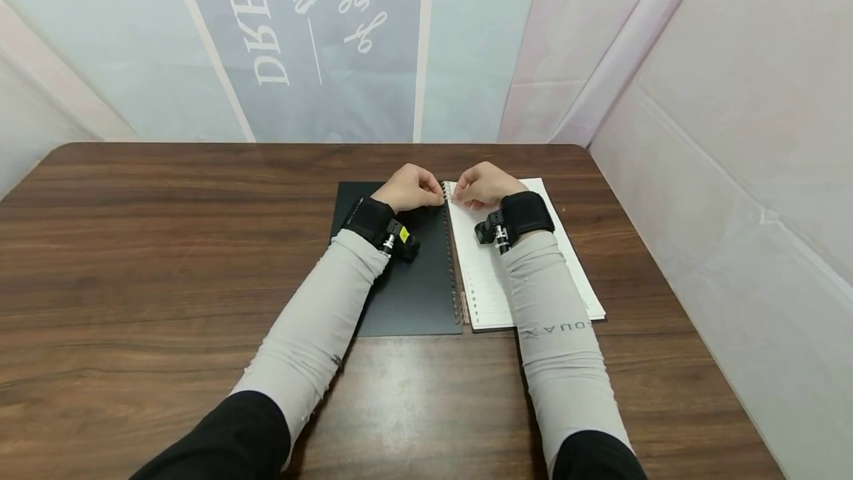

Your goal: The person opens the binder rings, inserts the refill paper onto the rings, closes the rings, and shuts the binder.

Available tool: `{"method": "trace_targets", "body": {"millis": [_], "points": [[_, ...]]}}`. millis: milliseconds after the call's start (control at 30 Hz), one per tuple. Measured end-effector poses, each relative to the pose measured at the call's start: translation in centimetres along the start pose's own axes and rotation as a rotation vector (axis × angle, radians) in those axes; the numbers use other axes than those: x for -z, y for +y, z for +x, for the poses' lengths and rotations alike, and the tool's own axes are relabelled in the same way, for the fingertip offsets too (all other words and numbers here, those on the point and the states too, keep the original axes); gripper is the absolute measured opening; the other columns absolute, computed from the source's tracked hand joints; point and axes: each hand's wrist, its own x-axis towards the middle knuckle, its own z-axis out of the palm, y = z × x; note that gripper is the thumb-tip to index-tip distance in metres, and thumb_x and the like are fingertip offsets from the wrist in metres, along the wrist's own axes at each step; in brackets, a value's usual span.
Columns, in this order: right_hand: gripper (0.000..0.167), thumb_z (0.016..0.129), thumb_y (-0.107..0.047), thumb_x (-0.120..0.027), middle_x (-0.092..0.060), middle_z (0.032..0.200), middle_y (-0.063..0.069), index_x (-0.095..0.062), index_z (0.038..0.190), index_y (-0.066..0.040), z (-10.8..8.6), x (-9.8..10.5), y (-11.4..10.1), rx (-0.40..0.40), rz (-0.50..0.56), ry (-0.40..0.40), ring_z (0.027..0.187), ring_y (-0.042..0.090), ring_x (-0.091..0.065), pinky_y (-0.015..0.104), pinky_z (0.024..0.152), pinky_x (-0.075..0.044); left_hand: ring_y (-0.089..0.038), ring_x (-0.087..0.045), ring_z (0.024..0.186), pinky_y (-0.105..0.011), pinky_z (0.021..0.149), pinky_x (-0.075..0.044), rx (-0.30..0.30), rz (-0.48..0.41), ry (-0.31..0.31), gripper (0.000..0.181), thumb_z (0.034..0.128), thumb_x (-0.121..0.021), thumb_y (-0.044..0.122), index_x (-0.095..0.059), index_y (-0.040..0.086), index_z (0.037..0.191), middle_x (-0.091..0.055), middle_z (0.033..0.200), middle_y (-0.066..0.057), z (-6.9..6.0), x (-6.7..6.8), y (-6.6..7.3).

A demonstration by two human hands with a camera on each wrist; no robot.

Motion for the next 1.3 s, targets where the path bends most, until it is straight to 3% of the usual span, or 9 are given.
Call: {"method": "trace_targets", "body": {"millis": [167,433,800,1067,1300], "points": [[0.012,0.097,-0.012,-0.062,-0.058,0.073,-0.001,-0.068,0.099,-0.001,0.3,0.1,-0.2,0.033,-0.015,0.014,0.063,0.012,-0.051,0.026,0.061,-0.041,-0.017,-0.058,0.085,-0.025,0.074,-0.045,0.003,0.02,0.001,0.01,0.0923,-0.07,0.014,-0.075,0.006,0.096,-0.068,0.096,-0.006,0.2,0.2,0.2],[0.01,0.096,-0.01,-0.064,-0.056,0.066,-0.002,-0.067,0.096,-0.001,0.5,0.1,-0.5,0.066,-0.01,0.035,0.058,0.011,-0.048,0.025,0.057,-0.039,-0.02,-0.059,0.086,-0.026,0.073,-0.044,0.031,0.036,0.053,0.012,0.0907,-0.074,0.017,-0.073,0.006,0.095,-0.065,0.093,-0.006,0.4,0.4,0.4],[0.009,0.096,-0.008,-0.063,-0.056,0.063,-0.003,-0.065,0.095,0.0,0.3,0.3,-1.0,0.072,-0.035,0.05,0.057,0.011,-0.047,0.025,0.057,-0.038,-0.02,-0.058,0.083,-0.025,0.071,-0.044,0.0,0.039,0.061,0.013,0.0922,-0.072,0.017,-0.073,0.005,0.097,-0.063,0.087,-0.004,0.3,0.5,0.9],[0.006,0.099,-0.004,-0.057,-0.044,0.055,-0.003,-0.059,0.094,-0.001,0.2,-0.1,-1.2,0.187,-0.193,-0.005,0.049,0.01,-0.037,0.026,0.054,-0.032,-0.016,-0.054,0.076,-0.024,0.069,-0.041,-0.011,0.089,0.026,0.01,0.0938,-0.07,0.017,-0.066,0.007,0.094,-0.057,0.081,-0.001,0.3,0.1,0.5],[0.006,0.098,-0.004,-0.058,-0.046,0.057,-0.001,-0.06,0.093,-0.002,0.3,-0.6,-0.9,0.167,-0.221,0.009,0.052,0.011,-0.04,0.027,0.056,-0.034,-0.015,-0.052,0.074,-0.022,0.068,-0.039,-0.017,0.125,0.016,0.011,0.0947,-0.069,0.017,-0.065,0.007,0.095,-0.054,0.08,-0.001,0.1,-0.4,0.3]]}}
